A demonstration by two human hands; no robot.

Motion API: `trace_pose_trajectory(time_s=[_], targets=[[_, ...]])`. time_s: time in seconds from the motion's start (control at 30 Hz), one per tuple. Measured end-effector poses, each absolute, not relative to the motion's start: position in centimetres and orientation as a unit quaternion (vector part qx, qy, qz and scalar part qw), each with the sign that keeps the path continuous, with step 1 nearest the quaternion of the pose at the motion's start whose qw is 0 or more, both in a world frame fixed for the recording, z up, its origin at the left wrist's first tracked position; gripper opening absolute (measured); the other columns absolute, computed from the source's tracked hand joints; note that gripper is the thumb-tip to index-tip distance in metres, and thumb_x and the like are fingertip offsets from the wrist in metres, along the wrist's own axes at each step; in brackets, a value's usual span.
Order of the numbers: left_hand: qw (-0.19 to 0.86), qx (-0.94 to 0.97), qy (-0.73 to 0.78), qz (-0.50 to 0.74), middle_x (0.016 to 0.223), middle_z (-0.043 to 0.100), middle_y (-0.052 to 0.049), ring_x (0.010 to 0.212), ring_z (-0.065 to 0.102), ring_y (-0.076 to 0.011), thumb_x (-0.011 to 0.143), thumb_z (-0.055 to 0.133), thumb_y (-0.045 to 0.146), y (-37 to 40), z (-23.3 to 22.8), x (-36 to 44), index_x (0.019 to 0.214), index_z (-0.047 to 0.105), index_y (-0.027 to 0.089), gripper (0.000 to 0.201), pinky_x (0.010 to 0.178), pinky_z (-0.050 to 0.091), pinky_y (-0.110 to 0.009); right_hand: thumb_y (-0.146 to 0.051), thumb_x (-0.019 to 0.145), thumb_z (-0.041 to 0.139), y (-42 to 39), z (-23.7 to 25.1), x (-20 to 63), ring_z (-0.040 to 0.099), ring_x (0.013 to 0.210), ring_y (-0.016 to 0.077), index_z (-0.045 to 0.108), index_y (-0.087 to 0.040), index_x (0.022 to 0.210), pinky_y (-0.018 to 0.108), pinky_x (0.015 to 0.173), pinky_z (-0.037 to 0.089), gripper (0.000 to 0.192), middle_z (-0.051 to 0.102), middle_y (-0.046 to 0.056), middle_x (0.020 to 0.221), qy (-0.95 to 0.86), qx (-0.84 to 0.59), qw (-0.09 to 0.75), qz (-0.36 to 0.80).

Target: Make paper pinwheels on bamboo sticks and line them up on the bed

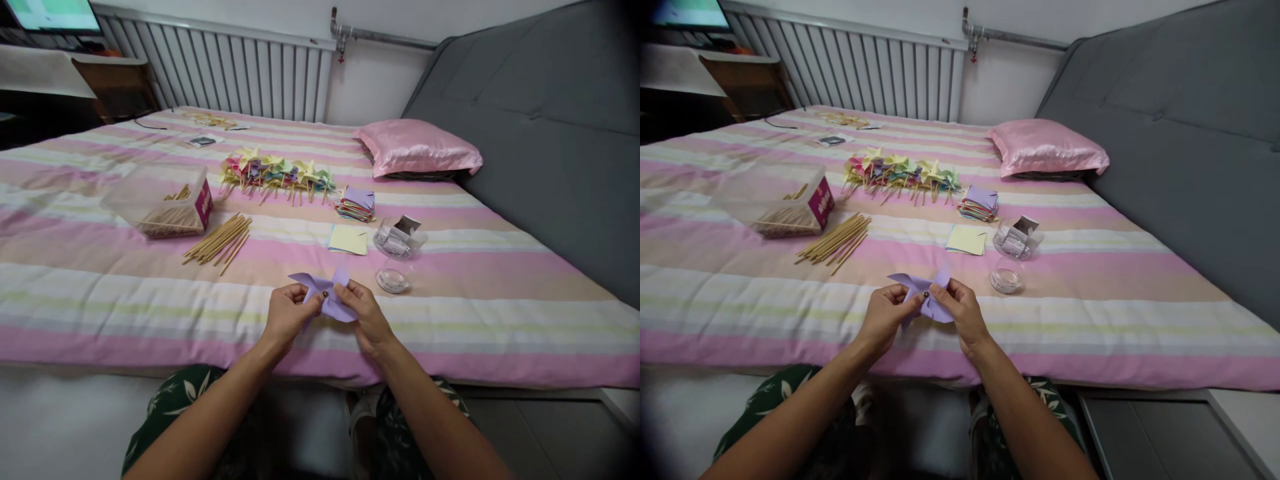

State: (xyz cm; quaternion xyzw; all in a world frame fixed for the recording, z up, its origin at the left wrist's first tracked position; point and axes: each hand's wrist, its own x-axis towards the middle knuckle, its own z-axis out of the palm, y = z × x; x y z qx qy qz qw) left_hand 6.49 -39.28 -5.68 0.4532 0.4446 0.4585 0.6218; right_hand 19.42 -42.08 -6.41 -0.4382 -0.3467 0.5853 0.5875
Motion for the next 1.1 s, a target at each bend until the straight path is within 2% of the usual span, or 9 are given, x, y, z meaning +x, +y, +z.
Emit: trace_pose_trajectory(time_s=[0.2,0.4,0.57,0.7,0.9,1.0,1.1], targets=[[0.608,0.466,0.458,0.451,0.049,0.060,0.001,0.043,0.050,-0.0087,0.054,0.073,0.025,-39.1,-5.8,6.1,0.055,0.063,0.012,0.016,0.043,0.037,-0.019,-0.037,0.059,0.076,-42.0,-6.5,19.3,0.061,0.065,0.0161,0.066,-0.016,0.079,0.027,0.063,0.049,0.030,0.068,0.003,0.073,-0.366,-0.466,0.577,0.562],[0.591,0.507,0.441,0.446,0.047,0.056,0.002,0.042,0.045,-0.0071,0.057,0.070,0.023,-39.2,-5.9,6.2,0.052,0.061,0.014,0.014,0.039,0.031,-0.018,-0.030,0.056,0.077,-41.9,-6.8,19.0,0.057,0.055,0.0125,0.066,-0.015,0.069,0.025,0.056,0.046,0.022,0.066,0.000,0.064,-0.343,-0.486,0.584,0.552],[0.593,0.511,0.433,0.447,0.051,0.058,0.001,0.046,0.046,-0.0075,0.057,0.071,0.023,-39.1,-6.1,6.2,0.055,0.063,0.012,0.013,0.042,0.033,-0.018,-0.028,0.059,0.075,-42.0,-7.1,19.0,0.055,0.054,0.0111,0.067,-0.014,0.067,0.022,0.052,0.043,0.018,0.064,0.000,0.062,-0.348,-0.493,0.578,0.550],[0.616,0.496,0.429,0.437,0.052,0.058,0.001,0.048,0.047,-0.0081,0.057,0.072,0.025,-38.9,-6.2,6.0,0.056,0.062,0.011,0.017,0.046,0.035,-0.019,-0.029,0.063,0.073,-42.1,-7.0,19.1,0.055,0.055,0.0109,0.066,-0.013,0.071,0.022,0.052,0.042,0.020,0.064,0.001,0.063,-0.358,-0.490,0.564,0.559],[0.600,0.518,0.430,0.432,0.048,0.052,0.003,0.045,0.042,-0.0061,0.058,0.072,0.027,-38.9,-6.2,5.7,0.052,0.059,0.012,0.021,0.043,0.030,-0.018,-0.034,0.060,0.077,-42.1,-6.8,19.3,0.055,0.055,0.0114,0.066,-0.013,0.073,0.022,0.052,0.043,0.028,0.064,0.001,0.063,-0.385,-0.484,0.559,0.552],[0.617,0.528,0.416,0.409,0.050,0.055,0.002,0.045,0.046,-0.0071,0.059,0.073,0.031,-38.8,-5.8,5.3,0.056,0.063,0.011,0.023,0.044,0.032,-0.018,-0.036,0.060,0.078,-42.1,-7.0,19.4,0.056,0.056,0.0125,0.068,-0.013,0.075,0.023,0.054,0.043,0.030,0.066,0.003,0.065,-0.391,-0.487,0.545,0.560],[0.643,0.560,0.365,0.374,0.059,0.064,-0.003,0.053,0.055,-0.0109,0.059,0.076,0.033,-38.2,-5.0,4.0,0.068,0.068,0.010,0.025,0.052,0.040,-0.021,-0.036,0.059,0.079,-42.1,-7.0,19.6,0.056,0.056,0.0123,0.069,-0.014,0.076,0.022,0.053,0.042,0.030,0.066,0.002,0.065,-0.372,-0.492,0.556,0.557]])
